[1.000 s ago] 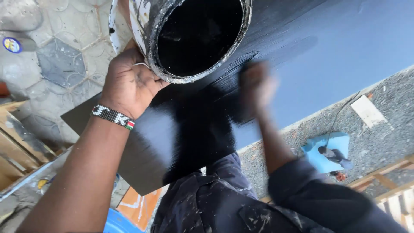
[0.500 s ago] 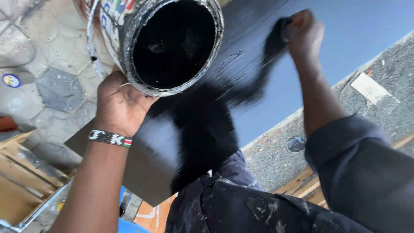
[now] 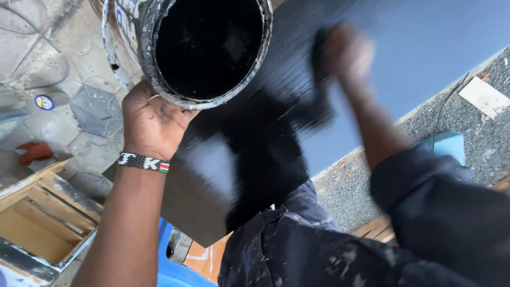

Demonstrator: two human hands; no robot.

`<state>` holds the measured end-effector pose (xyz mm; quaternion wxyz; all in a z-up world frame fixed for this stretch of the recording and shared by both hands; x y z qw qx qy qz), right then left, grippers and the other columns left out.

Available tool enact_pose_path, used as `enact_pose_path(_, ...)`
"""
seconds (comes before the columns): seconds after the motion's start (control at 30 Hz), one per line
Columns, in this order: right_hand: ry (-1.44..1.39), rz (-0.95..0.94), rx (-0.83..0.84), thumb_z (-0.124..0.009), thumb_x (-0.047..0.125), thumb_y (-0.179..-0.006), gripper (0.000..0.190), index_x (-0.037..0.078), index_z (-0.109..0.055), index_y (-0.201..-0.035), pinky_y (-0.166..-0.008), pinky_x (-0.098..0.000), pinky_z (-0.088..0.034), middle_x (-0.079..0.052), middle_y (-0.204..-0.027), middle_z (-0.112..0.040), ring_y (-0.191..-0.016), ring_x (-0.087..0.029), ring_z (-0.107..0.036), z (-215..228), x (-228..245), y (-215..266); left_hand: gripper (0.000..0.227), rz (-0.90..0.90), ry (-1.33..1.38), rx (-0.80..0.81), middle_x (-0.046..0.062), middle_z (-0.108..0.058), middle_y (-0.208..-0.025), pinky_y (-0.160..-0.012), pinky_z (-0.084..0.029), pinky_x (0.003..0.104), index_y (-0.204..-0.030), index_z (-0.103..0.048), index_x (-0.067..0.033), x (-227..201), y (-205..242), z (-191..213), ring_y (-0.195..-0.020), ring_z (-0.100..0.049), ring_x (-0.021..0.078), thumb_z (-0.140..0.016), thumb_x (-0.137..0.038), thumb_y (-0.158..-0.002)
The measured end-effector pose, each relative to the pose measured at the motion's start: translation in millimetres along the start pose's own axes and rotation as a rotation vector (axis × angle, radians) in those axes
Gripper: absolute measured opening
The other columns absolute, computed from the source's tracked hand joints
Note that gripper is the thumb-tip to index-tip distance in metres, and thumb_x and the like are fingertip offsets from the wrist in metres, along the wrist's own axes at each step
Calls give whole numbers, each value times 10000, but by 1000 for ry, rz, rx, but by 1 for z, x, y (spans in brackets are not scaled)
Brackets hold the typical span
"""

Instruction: The person wipes a long black cabinet with a white cloth. They then pick up a paint can and a sponge, dip the sponge into the black paint, and apply the paint to the cabinet surface in long strokes.

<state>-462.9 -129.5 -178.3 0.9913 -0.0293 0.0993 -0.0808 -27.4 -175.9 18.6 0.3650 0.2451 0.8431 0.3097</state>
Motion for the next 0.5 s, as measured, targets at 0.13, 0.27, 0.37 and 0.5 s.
enact_pose_path(0.13,-536,-191,-142,-862,297,-1090,104,323,-855,-989,-598,-507,-655,17,-818,-849,-778,-378,-872,-103,-62,-64,293,-27,12,42,111,-894,-1255,-1334,-606,718,-1230,-841,-151,1,-2,4,-1355,-844,358,-719,-260,-986)
enact_pose_path(0.27,-632,-171,303,-756,179,-1030,301,263,-912,-787,-594,-558,-630,-32,-707,-839,-695,-363,-850,75,180,53,321,-44,-39,45,110,-879,-1309,-1322,-600,719,-1282,-808,-149,1,-4,7,-1376,-831,354,-696,-301,-1022)
enact_pose_path(0.37,-885,180,275,-743,454,-1011,128,327,-746,-991,-694,-436,-675,62,-958,-701,-1000,-213,-777,79,352,156,389,-44,-36,76,103,-882,-1411,-1394,-548,775,-1337,-815,-165,5,-14,16,-1462,-801,331,-700,-376,-1031)
enact_pose_path(0.5,-669,210,290,-748,335,-1043,148,275,-793,-916,-626,-460,-661,30,-886,-711,-895,-258,-766,76,249,68,377,-27,-20,71,117,-875,-1373,-1336,-590,773,-1340,-804,-156,-4,-9,9,-1425,-808,355,-696,-323,-1020)
Point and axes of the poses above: each hand's wrist, its own y-axis away from the middle knuckle, its own z-axis out of the back of the hand, x = y × z, the point moved 7 cm from there along -y, towards the middle knuckle
